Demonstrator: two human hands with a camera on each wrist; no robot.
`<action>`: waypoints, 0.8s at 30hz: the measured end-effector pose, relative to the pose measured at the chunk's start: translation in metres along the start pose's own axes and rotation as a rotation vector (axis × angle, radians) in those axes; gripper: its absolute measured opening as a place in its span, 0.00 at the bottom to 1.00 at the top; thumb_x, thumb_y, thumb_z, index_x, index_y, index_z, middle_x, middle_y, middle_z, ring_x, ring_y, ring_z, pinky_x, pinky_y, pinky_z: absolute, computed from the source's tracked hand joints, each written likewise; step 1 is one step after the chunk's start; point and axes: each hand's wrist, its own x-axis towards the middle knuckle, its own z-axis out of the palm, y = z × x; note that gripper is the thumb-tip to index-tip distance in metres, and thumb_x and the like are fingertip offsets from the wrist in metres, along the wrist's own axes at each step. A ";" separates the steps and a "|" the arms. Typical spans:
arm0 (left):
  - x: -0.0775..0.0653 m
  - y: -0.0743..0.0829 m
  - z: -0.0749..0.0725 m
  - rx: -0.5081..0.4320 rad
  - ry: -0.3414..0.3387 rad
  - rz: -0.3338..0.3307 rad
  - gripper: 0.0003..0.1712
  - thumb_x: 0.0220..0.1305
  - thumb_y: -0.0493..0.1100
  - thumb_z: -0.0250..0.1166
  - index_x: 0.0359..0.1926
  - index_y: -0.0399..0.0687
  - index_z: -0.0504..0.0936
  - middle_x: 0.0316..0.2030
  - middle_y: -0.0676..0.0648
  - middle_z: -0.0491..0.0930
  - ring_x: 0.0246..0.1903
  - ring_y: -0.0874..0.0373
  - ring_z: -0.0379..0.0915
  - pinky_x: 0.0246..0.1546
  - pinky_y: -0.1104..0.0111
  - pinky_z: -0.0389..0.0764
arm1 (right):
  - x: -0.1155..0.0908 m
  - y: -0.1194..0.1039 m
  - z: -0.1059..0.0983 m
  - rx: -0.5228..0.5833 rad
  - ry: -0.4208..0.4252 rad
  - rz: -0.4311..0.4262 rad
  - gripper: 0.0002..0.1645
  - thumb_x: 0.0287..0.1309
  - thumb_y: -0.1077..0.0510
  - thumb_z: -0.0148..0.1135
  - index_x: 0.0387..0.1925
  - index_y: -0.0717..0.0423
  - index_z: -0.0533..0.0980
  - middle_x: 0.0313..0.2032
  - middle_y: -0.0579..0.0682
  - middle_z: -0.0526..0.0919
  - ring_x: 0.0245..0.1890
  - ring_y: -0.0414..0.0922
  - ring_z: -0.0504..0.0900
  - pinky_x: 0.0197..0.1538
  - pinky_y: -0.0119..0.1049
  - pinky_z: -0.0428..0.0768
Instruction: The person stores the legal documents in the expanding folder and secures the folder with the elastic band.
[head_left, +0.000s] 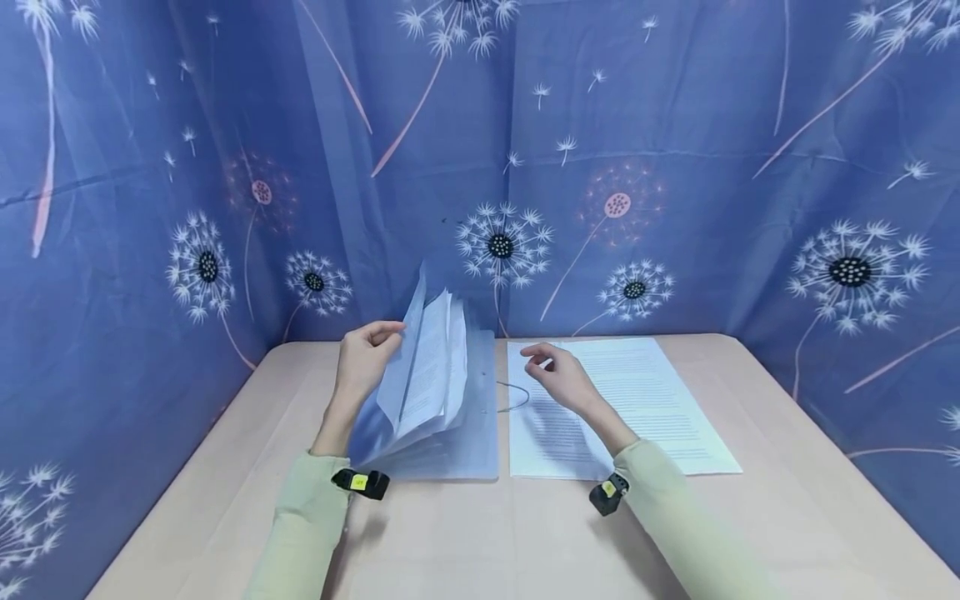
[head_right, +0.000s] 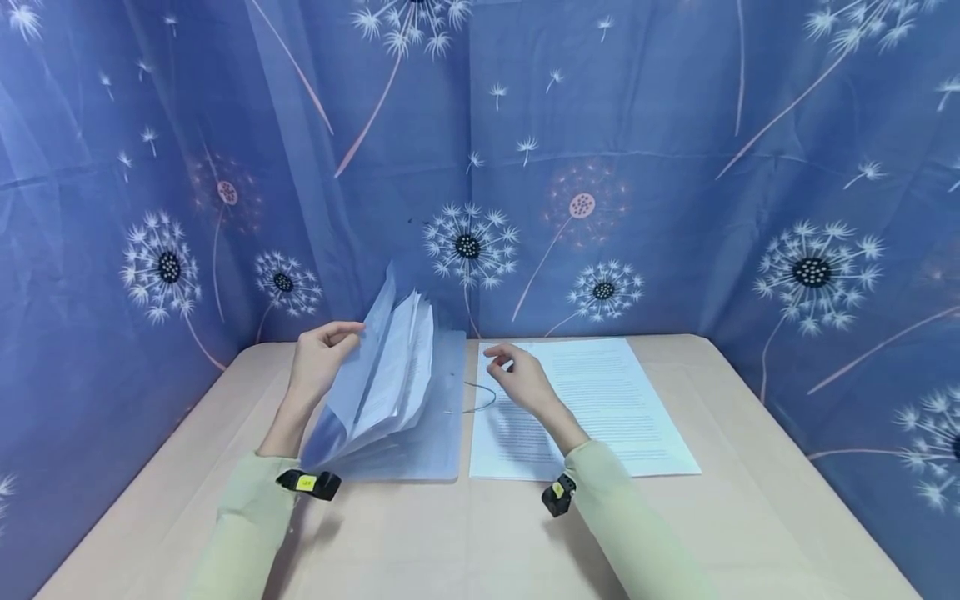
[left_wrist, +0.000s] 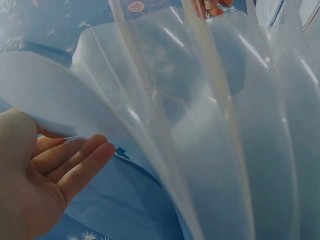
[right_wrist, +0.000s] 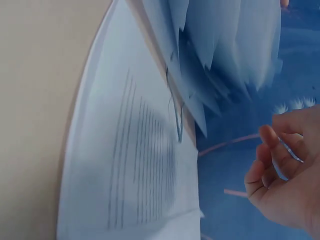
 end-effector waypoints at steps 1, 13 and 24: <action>-0.001 -0.001 0.000 0.002 0.001 -0.001 0.14 0.66 0.40 0.61 0.48 0.46 0.88 0.43 0.42 0.88 0.41 0.52 0.83 0.36 0.73 0.77 | -0.001 0.003 -0.002 -0.001 -0.003 0.003 0.18 0.68 0.58 0.57 0.57 0.56 0.78 0.44 0.57 0.83 0.29 0.44 0.77 0.32 0.37 0.73; -0.001 0.000 0.001 -0.004 0.020 0.012 0.13 0.64 0.39 0.62 0.46 0.45 0.88 0.41 0.41 0.88 0.36 0.59 0.81 0.34 0.75 0.76 | -0.013 0.037 -0.037 -0.030 0.020 0.075 0.20 0.69 0.57 0.55 0.59 0.58 0.76 0.45 0.60 0.81 0.38 0.57 0.80 0.35 0.39 0.74; 0.000 0.002 0.000 0.002 0.009 0.004 0.13 0.64 0.40 0.61 0.46 0.46 0.88 0.41 0.41 0.88 0.33 0.59 0.80 0.31 0.73 0.75 | -0.021 0.068 -0.071 -0.085 0.047 0.078 0.22 0.69 0.56 0.56 0.60 0.63 0.75 0.44 0.62 0.81 0.41 0.60 0.81 0.36 0.38 0.75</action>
